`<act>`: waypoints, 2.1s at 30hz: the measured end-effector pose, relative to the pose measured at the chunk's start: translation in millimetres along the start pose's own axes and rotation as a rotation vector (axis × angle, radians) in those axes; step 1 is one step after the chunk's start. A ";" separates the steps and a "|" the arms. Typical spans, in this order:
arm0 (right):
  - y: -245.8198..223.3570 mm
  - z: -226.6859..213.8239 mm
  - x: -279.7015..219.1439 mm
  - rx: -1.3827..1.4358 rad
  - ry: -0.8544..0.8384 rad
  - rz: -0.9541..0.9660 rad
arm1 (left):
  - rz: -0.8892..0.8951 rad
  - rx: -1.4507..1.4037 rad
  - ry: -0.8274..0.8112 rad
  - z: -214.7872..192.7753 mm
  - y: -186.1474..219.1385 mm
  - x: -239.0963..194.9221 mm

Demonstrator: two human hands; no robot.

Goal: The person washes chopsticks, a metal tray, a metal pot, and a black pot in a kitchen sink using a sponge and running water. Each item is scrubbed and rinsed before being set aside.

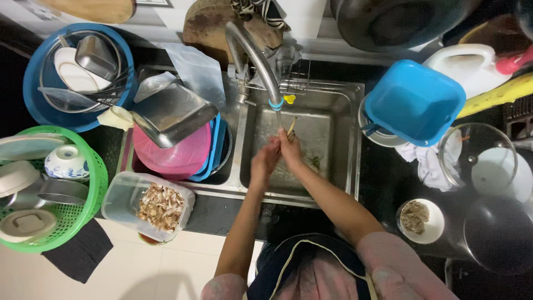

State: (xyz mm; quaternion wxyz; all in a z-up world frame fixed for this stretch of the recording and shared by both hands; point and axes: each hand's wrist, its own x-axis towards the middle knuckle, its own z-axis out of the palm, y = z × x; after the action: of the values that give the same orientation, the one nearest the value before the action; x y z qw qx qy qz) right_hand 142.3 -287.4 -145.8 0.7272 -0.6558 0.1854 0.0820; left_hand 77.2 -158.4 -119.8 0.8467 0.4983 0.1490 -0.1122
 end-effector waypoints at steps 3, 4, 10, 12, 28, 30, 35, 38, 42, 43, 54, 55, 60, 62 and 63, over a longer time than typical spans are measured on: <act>16.4 -3.4 -19.8 -0.163 -0.002 -0.018 | 0.140 0.058 0.159 -23.3 11.2 -5.4; 23.2 -2.9 -27.6 -0.155 -0.090 -0.038 | 0.109 0.097 0.205 -27.6 16.2 -6.7; 34.3 -0.4 -14.9 -0.206 -0.118 0.072 | -0.013 0.159 0.116 -0.8 40.2 21.9; 19.6 2.5 3.0 -0.310 -0.098 0.106 | -0.028 0.147 0.045 15.7 46.2 35.1; -43.6 12.0 19.9 0.297 0.070 0.262 | -0.171 -0.155 -0.149 68.5 -24.7 63.9; -33.3 18.6 7.0 0.256 0.033 0.337 | -0.197 -0.110 -0.059 61.4 -21.0 60.9; -44.8 51.0 -34.9 -0.069 -0.030 0.093 | -0.116 -0.164 0.041 47.5 19.4 77.2; -72.2 61.6 -34.7 0.128 0.184 0.134 | -0.226 -0.365 -0.139 47.9 27.7 52.6; -82.5 51.8 -10.3 0.236 0.097 0.050 | 0.008 -0.489 -0.201 63.0 53.5 31.5; -76.3 46.5 -3.0 0.262 0.064 0.027 | 0.053 -0.477 -0.157 67.3 60.9 28.9; -34.2 18.6 54.6 0.078 -0.071 -0.221 | 0.066 -0.235 0.128 -24.5 16.5 31.3; -42.1 15.0 50.1 0.095 -0.067 -0.187 | 0.020 -0.182 0.159 -34.7 2.3 31.1; -101.0 -0.8 27.6 0.209 0.045 -0.104 | -0.456 0.050 0.341 -48.1 -39.8 51.5; -121.4 -5.3 15.7 0.174 0.052 -0.165 | -0.568 -0.121 0.360 -40.5 -48.2 59.4; -128.7 -6.0 8.9 0.186 0.065 -0.147 | -0.533 -0.218 0.275 -35.9 -51.8 61.6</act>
State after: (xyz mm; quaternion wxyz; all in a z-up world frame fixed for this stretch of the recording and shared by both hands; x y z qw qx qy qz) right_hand 196.1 -310.7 -30.7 0.7825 -0.5996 0.1673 -0.0103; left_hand 112.0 -154.2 -200.7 0.8079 0.3584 0.3984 -0.2450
